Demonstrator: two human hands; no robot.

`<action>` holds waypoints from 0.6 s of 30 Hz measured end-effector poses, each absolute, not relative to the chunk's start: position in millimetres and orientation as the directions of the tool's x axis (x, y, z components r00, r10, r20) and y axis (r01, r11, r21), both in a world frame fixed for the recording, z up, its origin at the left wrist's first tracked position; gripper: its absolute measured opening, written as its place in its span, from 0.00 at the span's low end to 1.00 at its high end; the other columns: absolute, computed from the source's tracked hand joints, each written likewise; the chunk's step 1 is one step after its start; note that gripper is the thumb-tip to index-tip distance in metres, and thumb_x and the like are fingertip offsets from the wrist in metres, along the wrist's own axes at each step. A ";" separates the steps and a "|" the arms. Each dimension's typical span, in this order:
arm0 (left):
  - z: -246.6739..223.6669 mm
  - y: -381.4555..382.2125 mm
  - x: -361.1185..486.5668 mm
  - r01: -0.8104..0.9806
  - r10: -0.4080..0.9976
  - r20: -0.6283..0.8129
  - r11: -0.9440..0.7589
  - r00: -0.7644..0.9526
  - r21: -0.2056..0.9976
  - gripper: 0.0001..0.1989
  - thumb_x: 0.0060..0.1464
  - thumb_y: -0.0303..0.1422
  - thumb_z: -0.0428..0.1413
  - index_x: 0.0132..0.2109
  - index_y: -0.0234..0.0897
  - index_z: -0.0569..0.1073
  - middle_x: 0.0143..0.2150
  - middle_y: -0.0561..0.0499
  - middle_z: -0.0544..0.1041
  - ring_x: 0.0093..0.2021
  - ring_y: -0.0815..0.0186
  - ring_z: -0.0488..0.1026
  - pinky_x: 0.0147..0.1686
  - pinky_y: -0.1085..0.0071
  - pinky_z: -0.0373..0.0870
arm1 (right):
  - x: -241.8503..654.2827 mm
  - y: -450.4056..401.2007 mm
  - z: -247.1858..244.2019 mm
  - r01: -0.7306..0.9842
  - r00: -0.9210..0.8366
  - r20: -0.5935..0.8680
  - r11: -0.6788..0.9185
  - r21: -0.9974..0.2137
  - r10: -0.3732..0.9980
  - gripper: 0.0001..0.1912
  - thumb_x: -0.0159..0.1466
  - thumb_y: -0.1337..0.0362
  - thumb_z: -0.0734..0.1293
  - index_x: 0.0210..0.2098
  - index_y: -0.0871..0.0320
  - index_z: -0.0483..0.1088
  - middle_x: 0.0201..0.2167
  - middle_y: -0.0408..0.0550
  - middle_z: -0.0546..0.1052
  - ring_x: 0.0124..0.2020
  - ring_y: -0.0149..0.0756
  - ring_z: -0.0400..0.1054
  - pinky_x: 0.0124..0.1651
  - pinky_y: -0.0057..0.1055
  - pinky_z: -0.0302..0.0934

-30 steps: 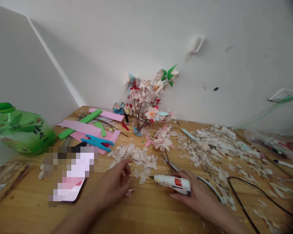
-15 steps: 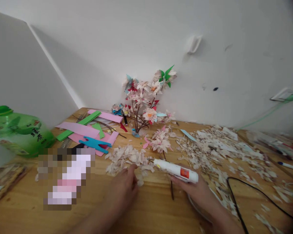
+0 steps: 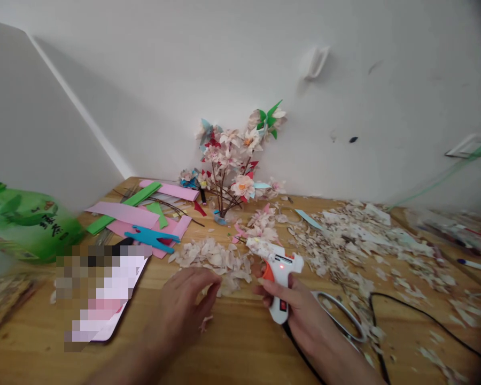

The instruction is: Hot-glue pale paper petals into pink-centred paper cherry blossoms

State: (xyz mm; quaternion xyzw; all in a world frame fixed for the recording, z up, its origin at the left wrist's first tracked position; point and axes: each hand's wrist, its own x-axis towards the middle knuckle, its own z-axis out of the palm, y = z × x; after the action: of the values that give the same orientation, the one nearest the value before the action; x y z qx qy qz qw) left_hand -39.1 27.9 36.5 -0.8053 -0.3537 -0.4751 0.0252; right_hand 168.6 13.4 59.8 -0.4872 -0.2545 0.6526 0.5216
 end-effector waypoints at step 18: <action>52.0 15.2 -47.1 0.415 0.184 0.817 -0.907 0.547 -0.074 0.11 0.58 0.24 0.44 0.40 0.33 0.71 0.33 0.49 0.81 0.39 0.68 0.74 0.45 0.68 0.70 | 142.5 4.6 64.3 -0.428 -0.228 -0.381 -0.443 -0.787 0.896 0.21 0.45 0.69 0.74 0.38 0.60 0.67 0.31 0.44 0.77 0.31 0.38 0.75 0.25 0.22 0.59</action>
State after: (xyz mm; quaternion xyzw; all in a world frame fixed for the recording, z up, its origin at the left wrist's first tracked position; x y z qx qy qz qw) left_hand -47.1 15.2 52.0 -0.8698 -0.1720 -0.4437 0.1300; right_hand 142.5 4.6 64.3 -0.4274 -0.2736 0.7342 0.4511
